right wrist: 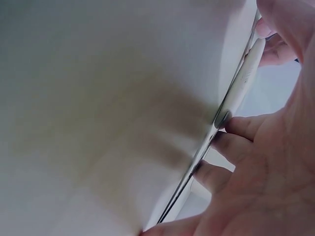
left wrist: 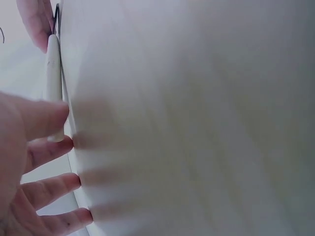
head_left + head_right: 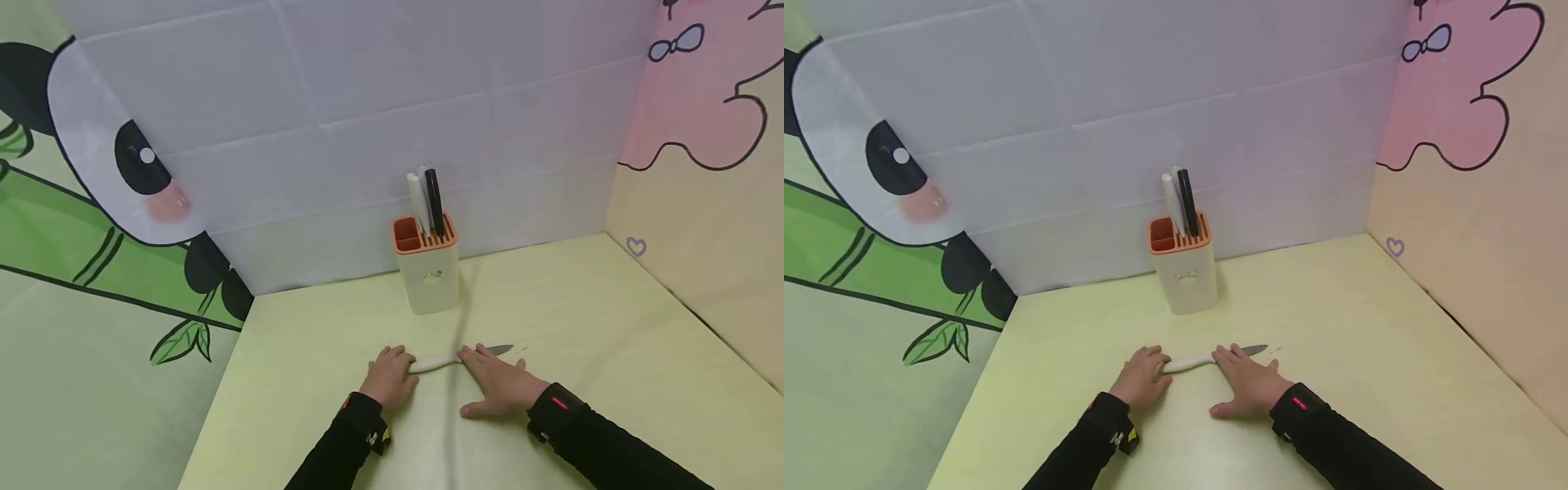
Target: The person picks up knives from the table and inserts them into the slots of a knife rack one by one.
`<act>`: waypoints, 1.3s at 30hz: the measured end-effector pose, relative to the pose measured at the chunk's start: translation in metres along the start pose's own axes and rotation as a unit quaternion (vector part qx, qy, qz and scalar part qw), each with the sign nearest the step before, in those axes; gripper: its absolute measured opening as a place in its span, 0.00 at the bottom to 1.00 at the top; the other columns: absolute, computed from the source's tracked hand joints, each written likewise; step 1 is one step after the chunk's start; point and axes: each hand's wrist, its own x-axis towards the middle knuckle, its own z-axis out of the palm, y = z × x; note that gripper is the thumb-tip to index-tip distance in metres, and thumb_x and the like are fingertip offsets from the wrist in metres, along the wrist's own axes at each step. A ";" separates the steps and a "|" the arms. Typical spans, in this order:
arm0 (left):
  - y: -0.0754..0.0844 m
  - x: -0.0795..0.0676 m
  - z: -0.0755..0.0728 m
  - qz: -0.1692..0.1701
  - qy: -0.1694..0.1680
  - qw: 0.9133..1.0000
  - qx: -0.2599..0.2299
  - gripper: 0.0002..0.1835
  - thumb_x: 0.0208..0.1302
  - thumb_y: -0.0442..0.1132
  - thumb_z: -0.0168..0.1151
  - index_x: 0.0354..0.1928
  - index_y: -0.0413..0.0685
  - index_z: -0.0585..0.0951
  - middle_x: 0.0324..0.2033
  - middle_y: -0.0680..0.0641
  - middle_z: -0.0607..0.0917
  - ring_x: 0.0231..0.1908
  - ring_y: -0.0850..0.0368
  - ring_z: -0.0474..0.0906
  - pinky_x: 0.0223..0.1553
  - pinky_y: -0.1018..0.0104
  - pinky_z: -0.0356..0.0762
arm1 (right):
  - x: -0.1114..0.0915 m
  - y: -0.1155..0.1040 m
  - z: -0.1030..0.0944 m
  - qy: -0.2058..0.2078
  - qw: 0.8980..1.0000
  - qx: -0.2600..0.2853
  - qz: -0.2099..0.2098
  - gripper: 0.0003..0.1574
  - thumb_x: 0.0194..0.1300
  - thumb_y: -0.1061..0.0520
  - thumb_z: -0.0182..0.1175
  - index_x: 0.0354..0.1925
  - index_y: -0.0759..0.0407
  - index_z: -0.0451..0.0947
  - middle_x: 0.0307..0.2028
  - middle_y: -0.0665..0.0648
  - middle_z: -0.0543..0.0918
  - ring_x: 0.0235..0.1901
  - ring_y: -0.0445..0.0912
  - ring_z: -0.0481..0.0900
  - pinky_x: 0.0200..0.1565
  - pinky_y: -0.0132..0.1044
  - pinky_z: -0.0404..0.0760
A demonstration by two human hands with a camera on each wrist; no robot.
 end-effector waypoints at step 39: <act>0.005 0.008 0.000 -0.041 0.044 0.996 -0.065 0.11 0.50 0.45 0.73 0.33 0.50 0.84 0.37 0.49 0.84 0.43 0.51 0.77 0.42 0.55 0.78 | 0.029 -0.007 -0.022 0.131 0.985 -0.039 -0.107 0.14 0.53 0.56 0.66 0.40 0.57 0.78 0.35 0.51 0.80 0.38 0.45 0.76 0.38 0.42 0.79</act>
